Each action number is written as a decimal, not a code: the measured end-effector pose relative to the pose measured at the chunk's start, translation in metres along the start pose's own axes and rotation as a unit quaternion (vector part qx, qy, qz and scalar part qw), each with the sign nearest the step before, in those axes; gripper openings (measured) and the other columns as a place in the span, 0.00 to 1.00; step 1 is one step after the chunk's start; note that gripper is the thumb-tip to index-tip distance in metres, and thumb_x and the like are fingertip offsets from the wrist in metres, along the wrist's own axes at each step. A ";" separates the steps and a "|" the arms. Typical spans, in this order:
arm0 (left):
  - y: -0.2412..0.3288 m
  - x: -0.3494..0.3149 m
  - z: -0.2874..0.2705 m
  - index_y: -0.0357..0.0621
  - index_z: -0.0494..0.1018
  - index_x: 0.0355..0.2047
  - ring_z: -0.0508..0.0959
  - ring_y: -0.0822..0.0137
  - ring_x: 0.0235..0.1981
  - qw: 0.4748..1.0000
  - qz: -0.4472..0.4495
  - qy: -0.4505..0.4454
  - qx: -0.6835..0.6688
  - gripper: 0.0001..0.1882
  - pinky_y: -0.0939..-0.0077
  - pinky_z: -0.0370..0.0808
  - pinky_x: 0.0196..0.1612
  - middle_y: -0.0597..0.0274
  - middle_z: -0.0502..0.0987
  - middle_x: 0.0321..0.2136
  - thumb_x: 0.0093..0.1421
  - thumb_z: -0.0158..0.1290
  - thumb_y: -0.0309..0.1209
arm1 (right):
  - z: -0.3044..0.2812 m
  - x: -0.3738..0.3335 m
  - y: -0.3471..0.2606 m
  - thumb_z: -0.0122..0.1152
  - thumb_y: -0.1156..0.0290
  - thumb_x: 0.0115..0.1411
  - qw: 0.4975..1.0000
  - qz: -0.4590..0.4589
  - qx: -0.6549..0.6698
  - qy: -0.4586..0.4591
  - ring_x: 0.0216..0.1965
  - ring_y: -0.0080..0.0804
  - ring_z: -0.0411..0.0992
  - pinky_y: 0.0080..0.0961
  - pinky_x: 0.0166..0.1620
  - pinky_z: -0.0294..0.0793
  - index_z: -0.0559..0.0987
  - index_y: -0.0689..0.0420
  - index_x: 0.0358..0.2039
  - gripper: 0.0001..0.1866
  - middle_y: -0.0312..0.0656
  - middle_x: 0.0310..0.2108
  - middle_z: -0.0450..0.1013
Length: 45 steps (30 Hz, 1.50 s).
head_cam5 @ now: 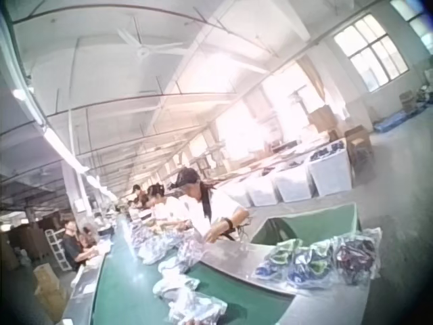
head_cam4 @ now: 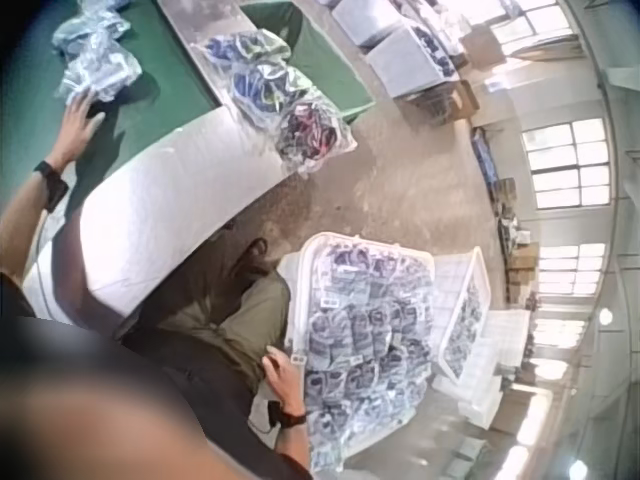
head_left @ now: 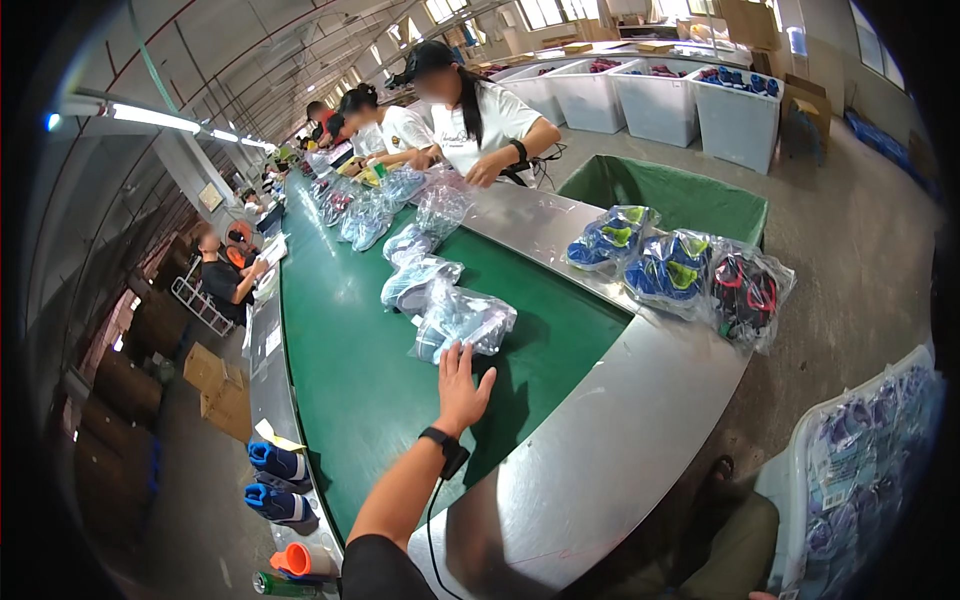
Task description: The person picks packaged shoes from a conveyor belt and places them into large white bins. They handle multiple pairs of shoes in plastic packaging, moving them from the belt to bins, and later reposition an empty bin to continue the process.
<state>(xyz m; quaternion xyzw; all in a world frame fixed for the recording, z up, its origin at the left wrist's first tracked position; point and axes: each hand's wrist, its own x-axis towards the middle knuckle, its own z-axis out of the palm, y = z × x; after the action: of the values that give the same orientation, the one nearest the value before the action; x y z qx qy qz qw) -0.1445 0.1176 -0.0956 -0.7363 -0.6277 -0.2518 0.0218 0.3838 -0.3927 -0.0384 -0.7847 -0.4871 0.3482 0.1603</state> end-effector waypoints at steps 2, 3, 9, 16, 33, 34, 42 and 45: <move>0.003 -0.023 -0.012 0.36 0.56 0.72 0.51 0.40 0.74 0.989 -0.039 -0.043 -0.134 0.40 0.51 0.50 0.74 0.39 0.54 0.73 0.70 0.51 0.51 | -0.004 0.007 -0.018 0.60 0.61 0.68 1.000 -0.017 0.017 0.000 0.49 0.50 0.78 0.39 0.54 0.75 0.80 0.60 0.54 0.19 0.53 0.48 0.80; 0.005 -0.033 -0.018 0.37 0.54 0.73 0.51 0.42 0.75 0.971 -0.075 -0.067 -0.217 0.41 0.52 0.49 0.75 0.40 0.53 0.74 0.72 0.49 0.53 | -0.006 0.011 -0.024 0.60 0.61 0.68 0.999 -0.027 0.025 0.002 0.49 0.50 0.78 0.39 0.54 0.75 0.80 0.60 0.54 0.19 0.53 0.48 0.80; 0.017 -0.073 -0.044 0.54 0.50 0.75 0.66 0.51 0.68 0.548 -0.417 0.001 -0.725 0.46 0.56 0.69 0.64 0.46 0.58 0.71 0.68 0.42 0.68 | -0.012 0.022 -0.033 0.59 0.66 0.68 0.992 -0.117 0.043 0.022 0.43 0.51 0.78 0.37 0.48 0.76 0.80 0.61 0.53 0.17 0.53 0.41 0.79; 0.039 -0.060 -0.028 0.51 0.61 0.66 0.77 0.55 0.57 0.591 -0.408 0.050 -0.694 0.35 0.49 0.75 0.60 0.59 0.75 0.57 0.63 0.66 0.39 | -0.016 0.010 -0.039 0.60 0.67 0.67 0.991 -0.125 0.034 0.026 0.42 0.50 0.79 0.37 0.46 0.77 0.80 0.61 0.53 0.17 0.53 0.40 0.80; 0.134 -0.059 -0.052 0.40 0.71 0.57 0.80 0.48 0.52 0.532 -0.316 -0.162 -0.769 0.26 0.50 0.76 0.60 0.50 0.80 0.52 0.61 0.48 0.41 | -0.022 -0.001 -0.049 0.67 0.77 0.57 0.943 -0.162 0.196 0.216 0.27 0.30 0.77 0.25 0.32 0.74 0.84 0.64 0.39 0.09 0.43 0.26 0.78; 0.152 -0.068 -0.058 0.39 0.71 0.56 0.81 0.48 0.51 0.522 -0.303 -0.188 -0.775 0.26 0.51 0.76 0.59 0.51 0.80 0.52 0.61 0.49 0.41 | -0.023 0.001 -0.051 0.67 0.76 0.58 0.940 -0.163 0.218 0.208 0.28 0.27 0.77 0.23 0.33 0.74 0.84 0.64 0.40 0.09 0.42 0.28 0.79; 0.270 -0.140 -0.063 0.38 0.64 0.64 0.79 0.51 0.53 0.415 -0.248 -0.382 -0.788 0.35 0.54 0.76 0.59 0.49 0.77 0.53 0.53 0.46 0.30 | -0.010 0.015 -0.076 0.64 0.69 0.68 0.917 -0.153 0.368 0.019 0.43 0.29 0.81 0.25 0.46 0.81 0.72 0.62 0.62 0.24 0.45 0.46 0.80; 0.308 -0.166 -0.064 0.41 0.51 0.74 0.74 0.49 0.60 0.448 -0.196 -0.414 -0.768 0.48 0.51 0.73 0.63 0.47 0.68 0.63 0.51 0.52 0.30 | -0.005 0.014 -0.081 0.60 0.62 0.72 0.871 -0.129 0.469 -0.075 0.55 0.28 0.75 0.27 0.56 0.76 0.59 0.62 0.72 0.35 0.45 0.56 0.74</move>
<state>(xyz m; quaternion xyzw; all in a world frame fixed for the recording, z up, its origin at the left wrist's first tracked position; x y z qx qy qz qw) 0.1078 -0.1209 -0.0184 -0.3281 -0.2409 -0.2944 -0.8647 0.3380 -0.3414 0.0074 -0.5190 -0.3742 0.5694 0.5162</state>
